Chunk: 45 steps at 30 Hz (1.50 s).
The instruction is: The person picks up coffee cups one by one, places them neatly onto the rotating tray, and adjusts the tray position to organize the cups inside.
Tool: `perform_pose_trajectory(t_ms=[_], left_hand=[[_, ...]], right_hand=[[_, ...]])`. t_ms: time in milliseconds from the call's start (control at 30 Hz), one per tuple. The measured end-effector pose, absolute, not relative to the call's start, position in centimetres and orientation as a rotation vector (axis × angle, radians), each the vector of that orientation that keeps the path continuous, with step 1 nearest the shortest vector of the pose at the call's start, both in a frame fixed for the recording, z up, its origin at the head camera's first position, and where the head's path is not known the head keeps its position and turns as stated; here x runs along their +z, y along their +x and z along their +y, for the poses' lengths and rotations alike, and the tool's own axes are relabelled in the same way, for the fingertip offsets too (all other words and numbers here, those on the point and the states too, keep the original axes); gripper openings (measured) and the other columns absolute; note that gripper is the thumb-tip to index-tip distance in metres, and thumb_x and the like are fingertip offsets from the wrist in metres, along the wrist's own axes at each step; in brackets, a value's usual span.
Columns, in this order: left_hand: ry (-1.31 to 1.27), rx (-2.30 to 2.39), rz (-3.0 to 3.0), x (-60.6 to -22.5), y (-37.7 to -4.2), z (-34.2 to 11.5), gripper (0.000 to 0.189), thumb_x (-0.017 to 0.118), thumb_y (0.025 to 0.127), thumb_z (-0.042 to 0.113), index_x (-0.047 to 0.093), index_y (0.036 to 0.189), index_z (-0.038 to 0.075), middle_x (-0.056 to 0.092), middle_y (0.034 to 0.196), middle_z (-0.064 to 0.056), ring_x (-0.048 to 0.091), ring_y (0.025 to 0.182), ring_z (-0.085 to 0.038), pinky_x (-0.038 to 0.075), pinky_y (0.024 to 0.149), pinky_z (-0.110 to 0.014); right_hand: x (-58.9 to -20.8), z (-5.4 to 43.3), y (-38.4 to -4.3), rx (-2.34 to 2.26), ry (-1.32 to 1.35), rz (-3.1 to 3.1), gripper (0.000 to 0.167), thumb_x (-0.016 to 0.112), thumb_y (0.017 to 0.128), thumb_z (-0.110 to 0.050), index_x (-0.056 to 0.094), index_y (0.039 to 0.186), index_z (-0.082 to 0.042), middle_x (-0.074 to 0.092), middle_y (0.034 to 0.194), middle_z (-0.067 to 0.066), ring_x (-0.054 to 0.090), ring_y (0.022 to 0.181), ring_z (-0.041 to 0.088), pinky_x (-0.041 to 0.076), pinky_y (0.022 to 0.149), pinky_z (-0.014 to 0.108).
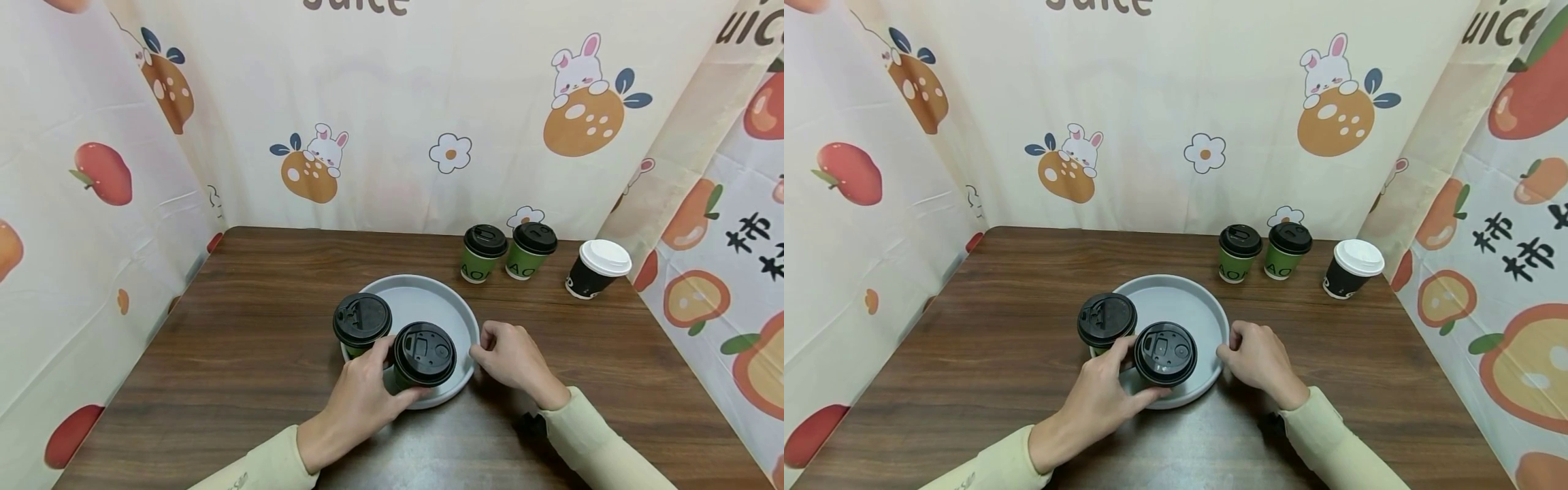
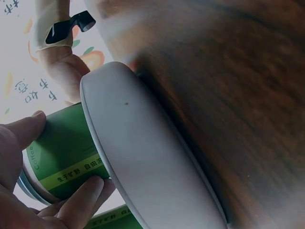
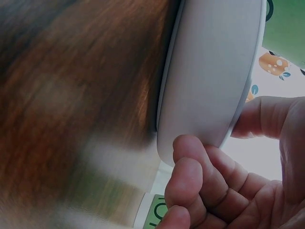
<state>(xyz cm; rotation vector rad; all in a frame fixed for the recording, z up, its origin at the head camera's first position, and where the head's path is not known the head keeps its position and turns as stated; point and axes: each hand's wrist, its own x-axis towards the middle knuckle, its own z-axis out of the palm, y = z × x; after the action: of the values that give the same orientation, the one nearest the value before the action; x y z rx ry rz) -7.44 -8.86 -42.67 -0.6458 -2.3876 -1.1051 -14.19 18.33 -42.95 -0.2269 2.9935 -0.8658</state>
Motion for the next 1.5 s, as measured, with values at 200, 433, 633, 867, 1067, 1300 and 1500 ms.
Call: perform_pose_trajectory(t_ms=[200,433,633,867,1067,1300,1500], left_hand=[[-0.641,-1.108,-2.396,-42.86,-7.42,-9.0,0.082,0.1,0.064,0.037,0.059,0.128,0.004,0.073,0.115,-0.005,0.071,0.104,-0.014,0.059,0.086,-0.035],[-0.617,-1.095,-2.407,-43.09,-7.36,-9.14,0.083,0.099,0.064,0.039,0.059,0.129,0.006,0.074,0.115,-0.005,0.071,0.104,-0.014,0.06,0.084,-0.035],[-0.62,-1.065,-2.394,-43.17,-7.4,-9.17,0.084,0.1,0.063,0.04,0.06,0.129,0.005,0.074,0.114,-0.006,0.072,0.1,-0.016,0.06,0.08,-0.033],[-0.624,-1.064,-2.382,-43.23,-7.36,-9.27,0.088,0.1,0.06,0.04,0.062,0.129,0.001,0.075,0.11,-0.008,0.071,0.087,-0.012,0.059,0.07,-0.026],[-0.62,-1.07,-2.394,-43.29,-7.3,-9.29,0.087,0.1,0.061,0.041,0.062,0.129,0.002,0.075,0.111,-0.006,0.071,0.087,-0.013,0.059,0.07,-0.027],[-0.626,-1.076,-2.397,-43.43,-7.29,-9.3,0.086,0.099,0.062,0.042,0.063,0.129,0.004,0.074,0.112,-0.005,0.071,0.088,-0.012,0.058,0.07,-0.026],[-0.626,-1.083,-2.404,-43.4,-7.25,-9.34,0.087,0.1,0.061,0.042,0.062,0.129,0.002,0.074,0.111,-0.007,0.071,0.086,-0.013,0.059,0.069,-0.027]], right_hand=[[-42.9,18.34,-14.16,-0.869,-0.222,2.98,0.019,0.07,0.082,-0.015,0.058,0.067,-0.017,0.055,0.056,-0.004,0.049,0.053,0.015,0.034,0.047,0.029],[-42.82,18.31,-14.06,-0.863,-0.229,2.994,0.02,0.07,0.082,-0.016,0.057,0.067,-0.017,0.054,0.056,-0.005,0.048,0.052,0.015,0.033,0.047,0.029],[-42.82,18.3,-14.03,-0.862,-0.224,2.998,0.02,0.07,0.081,-0.016,0.057,0.067,-0.017,0.054,0.056,-0.005,0.048,0.052,0.015,0.033,0.048,0.029],[-42.85,18.31,-14.01,-0.866,-0.219,2.999,0.02,0.07,0.081,-0.015,0.057,0.066,-0.017,0.054,0.055,-0.005,0.048,0.052,0.015,0.033,0.047,0.029],[-42.92,18.34,-13.99,-0.865,-0.235,3.011,0.02,0.07,0.081,-0.015,0.057,0.066,-0.017,0.054,0.056,-0.005,0.048,0.053,0.015,0.034,0.048,0.03],[-42.96,18.37,-14.03,-0.871,-0.236,3.006,0.021,0.07,0.081,-0.015,0.057,0.066,-0.017,0.054,0.056,-0.005,0.048,0.052,0.015,0.034,0.047,0.03],[-42.97,18.36,-14.08,-0.868,-0.239,3.007,0.021,0.07,0.082,-0.015,0.057,0.066,-0.017,0.054,0.056,-0.005,0.048,0.052,0.015,0.034,0.047,0.03]])
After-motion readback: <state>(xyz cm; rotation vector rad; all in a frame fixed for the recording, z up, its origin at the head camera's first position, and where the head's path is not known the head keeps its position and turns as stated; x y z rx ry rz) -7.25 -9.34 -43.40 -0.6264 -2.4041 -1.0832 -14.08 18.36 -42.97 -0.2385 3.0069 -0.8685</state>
